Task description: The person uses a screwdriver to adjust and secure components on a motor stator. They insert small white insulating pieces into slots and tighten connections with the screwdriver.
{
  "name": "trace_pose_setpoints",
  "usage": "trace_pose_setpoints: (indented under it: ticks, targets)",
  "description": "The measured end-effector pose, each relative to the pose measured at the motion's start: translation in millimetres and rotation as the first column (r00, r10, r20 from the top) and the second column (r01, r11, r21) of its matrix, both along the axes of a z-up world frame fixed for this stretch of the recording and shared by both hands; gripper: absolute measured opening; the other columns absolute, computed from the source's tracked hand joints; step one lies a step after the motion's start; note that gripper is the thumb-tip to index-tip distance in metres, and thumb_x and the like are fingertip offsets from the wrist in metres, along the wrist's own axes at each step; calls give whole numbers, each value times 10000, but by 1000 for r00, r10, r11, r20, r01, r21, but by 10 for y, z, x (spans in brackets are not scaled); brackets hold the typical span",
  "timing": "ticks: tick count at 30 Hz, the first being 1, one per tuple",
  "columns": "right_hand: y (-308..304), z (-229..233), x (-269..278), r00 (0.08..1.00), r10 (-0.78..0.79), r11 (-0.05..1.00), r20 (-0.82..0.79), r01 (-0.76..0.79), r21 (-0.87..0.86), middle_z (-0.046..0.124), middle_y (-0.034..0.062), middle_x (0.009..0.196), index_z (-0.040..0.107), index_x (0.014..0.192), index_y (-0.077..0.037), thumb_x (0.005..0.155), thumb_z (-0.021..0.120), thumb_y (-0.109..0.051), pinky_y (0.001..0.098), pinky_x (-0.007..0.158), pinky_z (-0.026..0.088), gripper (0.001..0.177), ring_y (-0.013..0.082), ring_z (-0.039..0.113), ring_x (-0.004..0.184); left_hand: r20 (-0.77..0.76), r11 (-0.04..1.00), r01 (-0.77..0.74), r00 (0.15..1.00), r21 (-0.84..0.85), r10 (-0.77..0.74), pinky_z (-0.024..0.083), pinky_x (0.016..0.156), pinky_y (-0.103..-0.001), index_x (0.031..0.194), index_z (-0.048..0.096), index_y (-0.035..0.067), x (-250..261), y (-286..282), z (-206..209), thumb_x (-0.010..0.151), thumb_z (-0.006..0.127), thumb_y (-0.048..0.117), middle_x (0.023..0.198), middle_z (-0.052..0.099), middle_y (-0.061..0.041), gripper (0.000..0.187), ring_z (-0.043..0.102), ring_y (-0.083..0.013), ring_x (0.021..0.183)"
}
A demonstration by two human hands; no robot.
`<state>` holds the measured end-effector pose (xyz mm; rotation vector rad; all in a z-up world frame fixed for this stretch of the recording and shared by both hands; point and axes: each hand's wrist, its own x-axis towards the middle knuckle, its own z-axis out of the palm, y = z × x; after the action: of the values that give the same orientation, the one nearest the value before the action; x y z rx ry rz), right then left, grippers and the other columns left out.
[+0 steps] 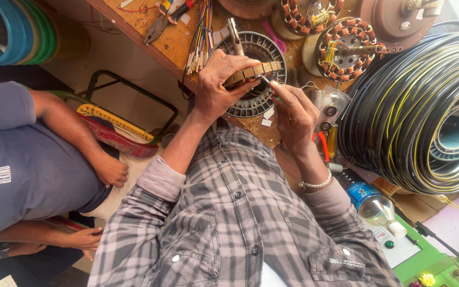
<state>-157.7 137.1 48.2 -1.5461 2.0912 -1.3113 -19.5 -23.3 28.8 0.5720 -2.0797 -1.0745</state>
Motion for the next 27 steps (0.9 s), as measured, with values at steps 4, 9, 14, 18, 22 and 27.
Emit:
trace_pose_setpoints:
  ticks: [4,9,14,18,22,27]
  targets:
    - [-3,1,20,1000,-5,1000,7,5,-20,726,156,1103,695,1275,-35,947,721,115,339,857,601,362,248,740,979,-6,1000,-5,1000,-7,5,566,859,-310,1164,755,119,-4,7,16,844,923,131,1106,762,-17,362,635,-187,939]
    - [-44,72,84,998,-38,999,60,39,-19,728,156,1098,697,1275,-21,974,711,121,319,855,596,334,226,741,971,-16,1000,-8,1000,-12,8,567,838,-306,1172,752,119,-9,-3,47,843,925,119,1108,758,-16,372,626,-186,922]
    - [-58,238,251,990,-113,993,83,110,39,722,167,1164,675,1326,-33,975,677,166,318,887,586,404,232,738,1014,-23,1000,-6,1000,22,7,556,806,-300,1181,751,108,-14,-6,83,842,932,110,1109,760,-21,385,607,-184,884]
    - [-66,229,359,984,-172,984,55,169,46,718,150,1206,664,1351,-49,971,656,188,324,921,594,449,230,739,1054,-15,1000,0,1000,26,1,557,805,-308,1207,743,94,19,19,51,862,928,100,1119,756,-23,392,599,-183,885]
    - [-127,293,380,981,-186,979,48,181,92,722,139,1185,649,1375,-75,958,650,176,323,884,601,487,218,746,1012,18,999,-20,1000,42,19,522,703,-297,1186,766,104,21,26,-11,856,941,107,1039,767,0,373,540,-176,786]
    - [-48,660,161,997,-60,965,54,44,260,738,131,1077,683,1357,-81,997,674,44,356,777,565,381,253,734,912,81,999,-27,996,-22,29,531,766,-348,1175,746,122,1,10,49,850,938,137,993,695,-36,377,595,-231,830]
